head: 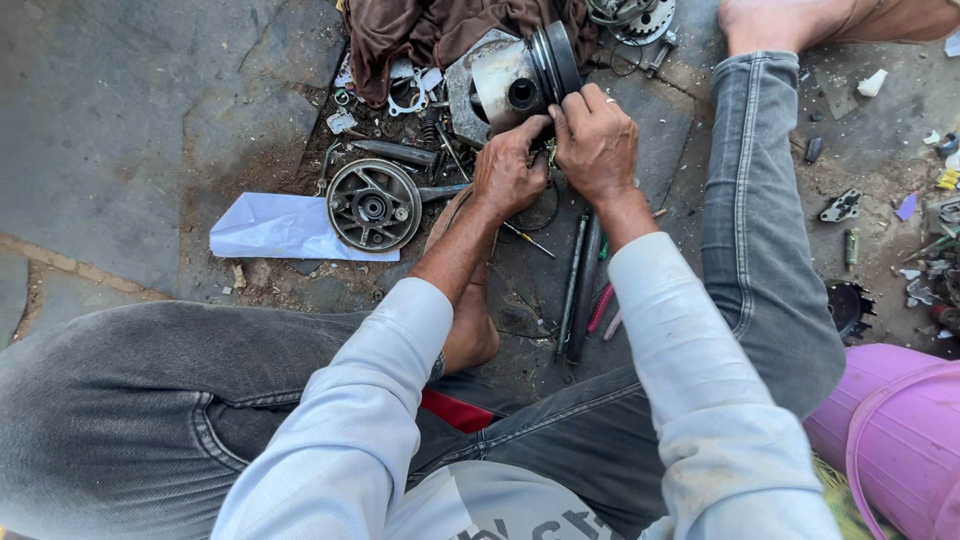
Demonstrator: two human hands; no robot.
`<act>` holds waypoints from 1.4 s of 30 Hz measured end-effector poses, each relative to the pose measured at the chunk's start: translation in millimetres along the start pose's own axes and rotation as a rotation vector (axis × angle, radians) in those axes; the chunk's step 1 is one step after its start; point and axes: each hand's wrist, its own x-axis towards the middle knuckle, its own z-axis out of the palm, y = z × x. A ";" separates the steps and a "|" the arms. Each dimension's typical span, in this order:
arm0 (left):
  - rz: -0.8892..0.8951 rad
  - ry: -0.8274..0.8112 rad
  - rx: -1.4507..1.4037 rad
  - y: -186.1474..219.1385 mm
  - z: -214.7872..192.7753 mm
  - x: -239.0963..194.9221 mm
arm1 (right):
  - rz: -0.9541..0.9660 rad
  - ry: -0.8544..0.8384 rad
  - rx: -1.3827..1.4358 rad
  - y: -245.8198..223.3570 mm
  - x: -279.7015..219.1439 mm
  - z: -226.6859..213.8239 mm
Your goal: The person is sitting on the ground and using a screwdriver to pry and remove rings from a metal engine piston. They rotate the piston and use the tool to carefully lift the rings off the grooves.
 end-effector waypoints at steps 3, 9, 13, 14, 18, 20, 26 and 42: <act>0.005 0.007 0.058 3.9 -5.2 2.6 | -0.124 -0.007 -0.014 5.7 6.2 -5.8; 0.092 0.072 0.589 2.1 -36.7 24.9 | -0.181 -0.040 -0.005 10.6 10.8 -8.8; 0.465 0.233 0.966 -1.0 -41.4 67.1 | -0.209 -0.052 -0.006 12.8 16.0 -9.7; 0.403 0.120 0.875 -1.9 -40.9 71.0 | -0.209 -0.067 -0.002 11.9 16.6 -9.7; 0.227 -0.154 0.655 -3.7 -39.7 92.0 | -0.214 -0.062 0.019 15.0 23.0 -10.6; 0.197 -0.192 0.628 -6.7 -40.5 90.3 | -0.202 -0.071 0.044 16.2 18.6 -10.6; 0.176 -0.209 0.557 -6.2 -49.5 99.1 | -0.225 -0.076 0.070 27.6 26.4 -3.2; 0.005 -0.210 0.555 -8.0 -58.4 110.0 | -0.012 -0.176 -0.038 26.1 29.3 -9.7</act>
